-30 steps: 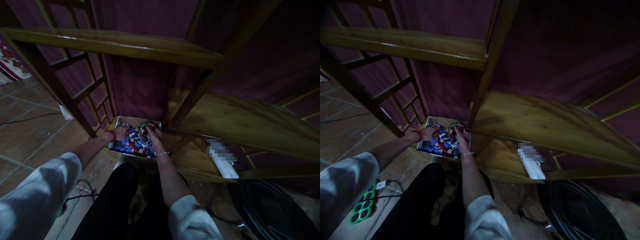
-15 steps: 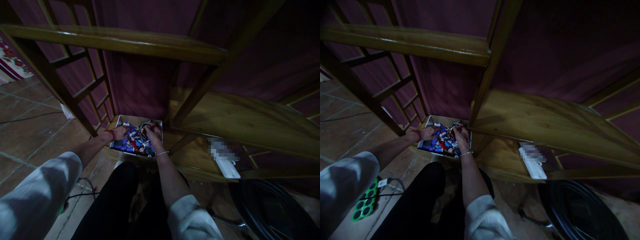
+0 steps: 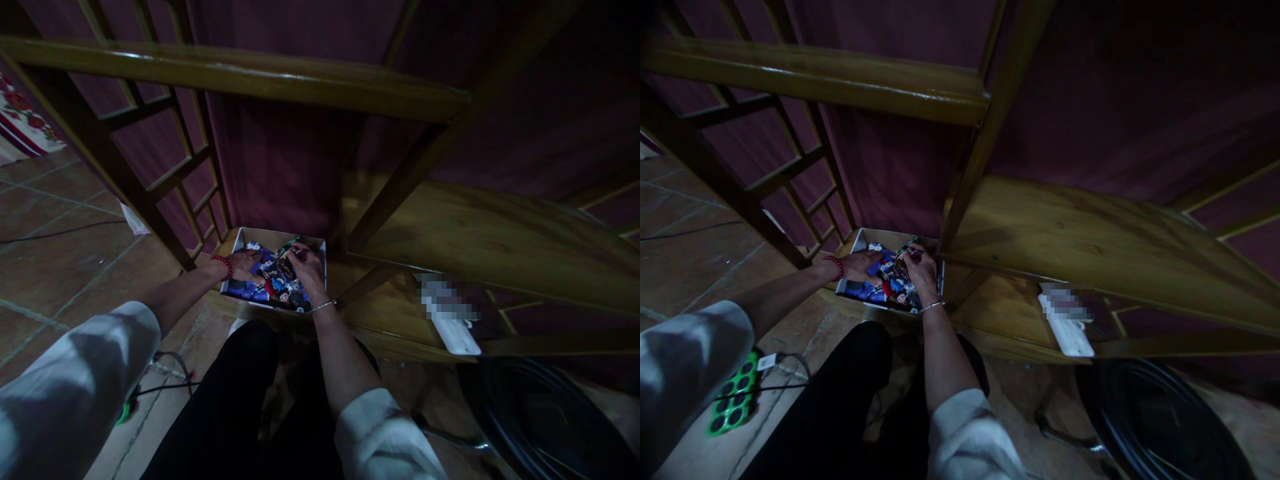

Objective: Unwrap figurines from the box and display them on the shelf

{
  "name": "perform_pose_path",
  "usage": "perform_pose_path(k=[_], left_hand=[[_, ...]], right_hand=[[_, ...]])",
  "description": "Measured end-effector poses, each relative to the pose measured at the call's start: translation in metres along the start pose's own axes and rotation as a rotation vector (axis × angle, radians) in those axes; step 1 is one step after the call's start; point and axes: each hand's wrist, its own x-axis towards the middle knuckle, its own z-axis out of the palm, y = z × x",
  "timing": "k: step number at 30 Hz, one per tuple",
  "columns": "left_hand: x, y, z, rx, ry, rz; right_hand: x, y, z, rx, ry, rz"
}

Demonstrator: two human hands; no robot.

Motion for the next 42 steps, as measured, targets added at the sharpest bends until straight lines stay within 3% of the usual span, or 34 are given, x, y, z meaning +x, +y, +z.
perform_pose_path(k=[4, 12, 23, 32, 37, 42], left_hand=[[-0.006, 0.011, 0.013, 0.001, 0.053, -0.076], [-0.002, 0.007, 0.034, -0.017, 0.178, -0.065], [0.003, 0.022, 0.030, -0.011, 0.242, -0.186], [0.012, 0.032, 0.023, -0.060, 0.139, -0.278], [0.005, 0.026, 0.030, -0.082, 0.231, -0.215], [0.003, 0.029, 0.037, -0.105, 0.303, -0.239]], right_hand=[[0.001, 0.002, 0.002, -0.030, -0.007, -0.009], [0.000, 0.002, 0.003, -0.077, -0.003, -0.025], [-0.003, -0.002, 0.002, -0.062, 0.025, -0.005], [-0.003, -0.004, 0.000, -0.015, 0.069, 0.035], [-0.001, -0.002, 0.001, 0.014, 0.083, 0.038], [0.000, 0.000, 0.003, -0.008, 0.115, 0.019]])
